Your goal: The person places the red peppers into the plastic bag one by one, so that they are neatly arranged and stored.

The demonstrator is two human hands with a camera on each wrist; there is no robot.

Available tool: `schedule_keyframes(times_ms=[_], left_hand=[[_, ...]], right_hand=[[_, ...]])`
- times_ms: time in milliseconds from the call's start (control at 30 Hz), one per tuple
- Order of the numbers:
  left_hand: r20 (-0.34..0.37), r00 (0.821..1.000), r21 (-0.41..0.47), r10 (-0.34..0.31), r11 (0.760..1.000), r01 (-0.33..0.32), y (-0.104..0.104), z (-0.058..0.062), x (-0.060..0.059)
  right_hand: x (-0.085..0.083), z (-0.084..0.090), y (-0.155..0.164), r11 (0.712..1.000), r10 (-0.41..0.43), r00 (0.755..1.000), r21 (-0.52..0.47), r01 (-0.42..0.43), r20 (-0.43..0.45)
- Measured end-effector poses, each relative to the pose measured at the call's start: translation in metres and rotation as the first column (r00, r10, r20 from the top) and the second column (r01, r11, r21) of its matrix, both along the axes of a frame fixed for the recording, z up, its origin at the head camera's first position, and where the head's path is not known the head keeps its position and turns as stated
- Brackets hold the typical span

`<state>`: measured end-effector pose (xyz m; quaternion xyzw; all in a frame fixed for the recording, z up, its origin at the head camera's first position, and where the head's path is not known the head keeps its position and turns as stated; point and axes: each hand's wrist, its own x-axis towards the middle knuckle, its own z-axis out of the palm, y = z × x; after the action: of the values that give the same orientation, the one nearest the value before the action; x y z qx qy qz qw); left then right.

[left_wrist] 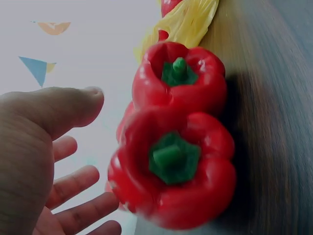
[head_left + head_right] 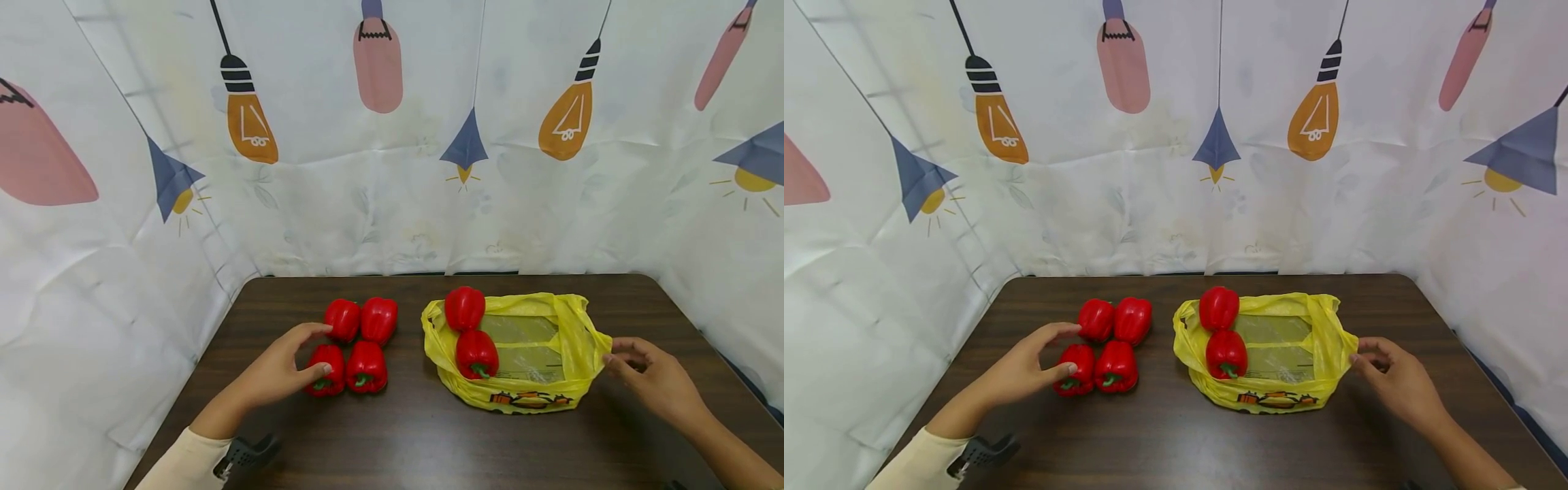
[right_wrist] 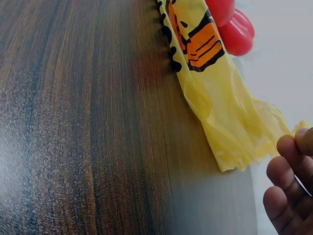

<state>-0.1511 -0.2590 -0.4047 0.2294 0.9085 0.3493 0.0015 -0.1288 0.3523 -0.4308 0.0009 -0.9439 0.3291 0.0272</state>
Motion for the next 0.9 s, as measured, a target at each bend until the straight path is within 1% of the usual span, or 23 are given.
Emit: schedule_keyframes(times_ms=[300,467,700,900], left_hand=[[0.019,0.999,0.004,-0.03,1.0,0.03,-0.014,-0.012,0.002],[0.031,0.999,0.001,-0.044,0.999,0.044,-0.019,-0.015,0.004],[0.086,0.996,0.001,-0.03,1.0,0.031,-0.024,-0.02,0.003],[0.11,0.994,-0.022,-0.024,0.999,0.026,-0.027,-0.022,0.002]], right_hand=[[0.002,-0.002,0.001,1.0,0.005,1.0,-0.002,-0.005,-0.025],[0.002,-0.002,0.001,1.0,0.006,1.0,-0.001,-0.006,-0.012],[0.002,-0.002,0.0,1.0,0.003,1.0,-0.006,-0.003,-0.01],[0.002,-0.002,-0.001,1.0,0.007,1.0,0.006,-0.007,-0.013]])
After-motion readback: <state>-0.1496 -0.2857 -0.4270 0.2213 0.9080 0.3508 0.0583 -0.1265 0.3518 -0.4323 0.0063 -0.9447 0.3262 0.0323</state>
